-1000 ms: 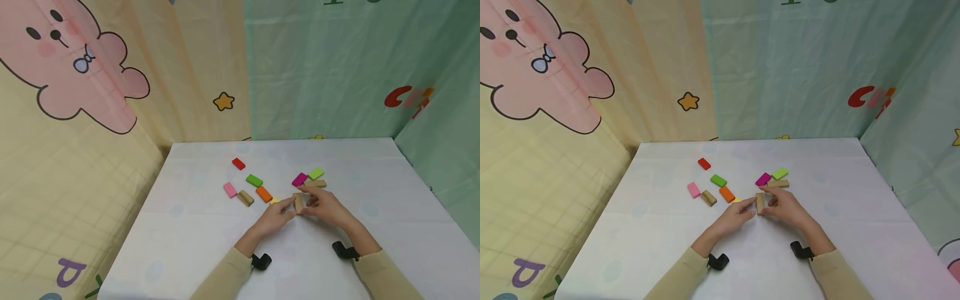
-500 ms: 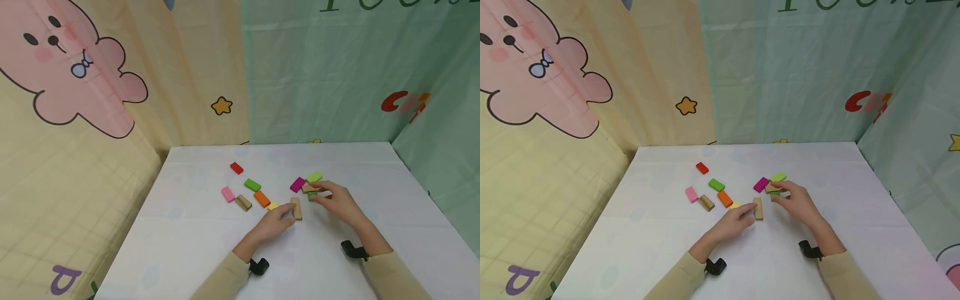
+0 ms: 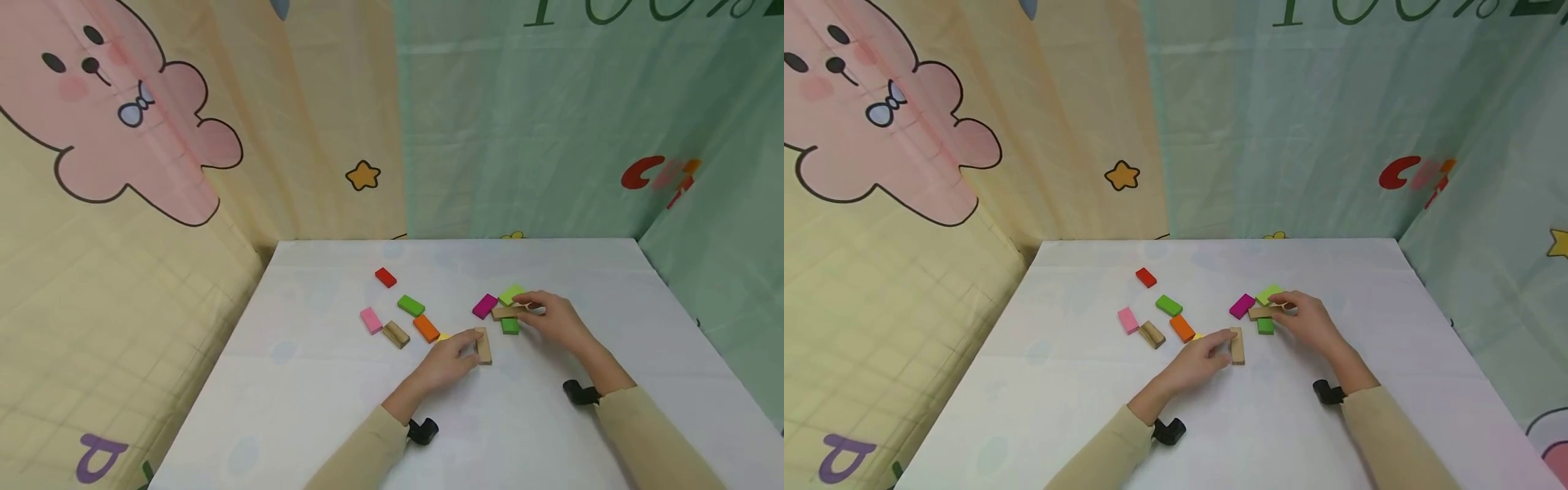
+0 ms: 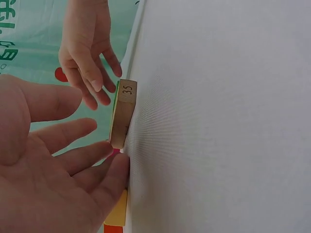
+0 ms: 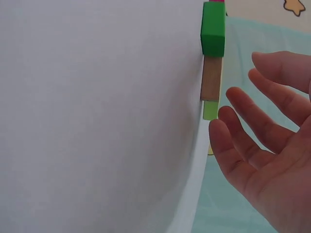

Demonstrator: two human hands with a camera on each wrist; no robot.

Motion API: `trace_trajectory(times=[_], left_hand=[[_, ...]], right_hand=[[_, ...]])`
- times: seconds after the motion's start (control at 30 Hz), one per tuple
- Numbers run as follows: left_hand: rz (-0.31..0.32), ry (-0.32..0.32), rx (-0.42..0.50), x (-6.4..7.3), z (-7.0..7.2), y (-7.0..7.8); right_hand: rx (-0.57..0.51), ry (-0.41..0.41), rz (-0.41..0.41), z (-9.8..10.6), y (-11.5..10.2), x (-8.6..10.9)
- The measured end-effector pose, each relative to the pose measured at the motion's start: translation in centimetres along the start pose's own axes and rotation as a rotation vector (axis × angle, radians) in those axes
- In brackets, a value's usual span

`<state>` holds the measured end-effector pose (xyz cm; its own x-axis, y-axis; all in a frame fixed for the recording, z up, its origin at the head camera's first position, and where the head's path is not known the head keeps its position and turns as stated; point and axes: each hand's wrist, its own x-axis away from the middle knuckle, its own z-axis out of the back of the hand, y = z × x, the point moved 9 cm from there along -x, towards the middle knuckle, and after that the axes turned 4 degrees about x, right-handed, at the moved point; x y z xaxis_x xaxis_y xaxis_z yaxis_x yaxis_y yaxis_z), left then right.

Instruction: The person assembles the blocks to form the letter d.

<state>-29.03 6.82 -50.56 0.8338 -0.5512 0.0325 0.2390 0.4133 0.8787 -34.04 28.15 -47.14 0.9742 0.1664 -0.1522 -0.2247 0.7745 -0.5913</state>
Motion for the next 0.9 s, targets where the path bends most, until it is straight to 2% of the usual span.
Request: trace_trajectory(times=[0.33,0.57,0.9], left_hand=[[-0.014,-0.024,-0.054,0.0,-0.1,0.3],[-0.077,-0.042,-0.154,-0.1,-0.6,0.3],[-0.075,-0.04,-0.227,0.1,-0.8,0.4]], right_hand=[[-0.016,-0.077,-0.086,-0.4,2.0,-1.4],[0.001,-0.112,-0.073,-0.7,2.6,-2.1],[0.011,-0.138,-0.108,-1.2,3.5,-2.8]])
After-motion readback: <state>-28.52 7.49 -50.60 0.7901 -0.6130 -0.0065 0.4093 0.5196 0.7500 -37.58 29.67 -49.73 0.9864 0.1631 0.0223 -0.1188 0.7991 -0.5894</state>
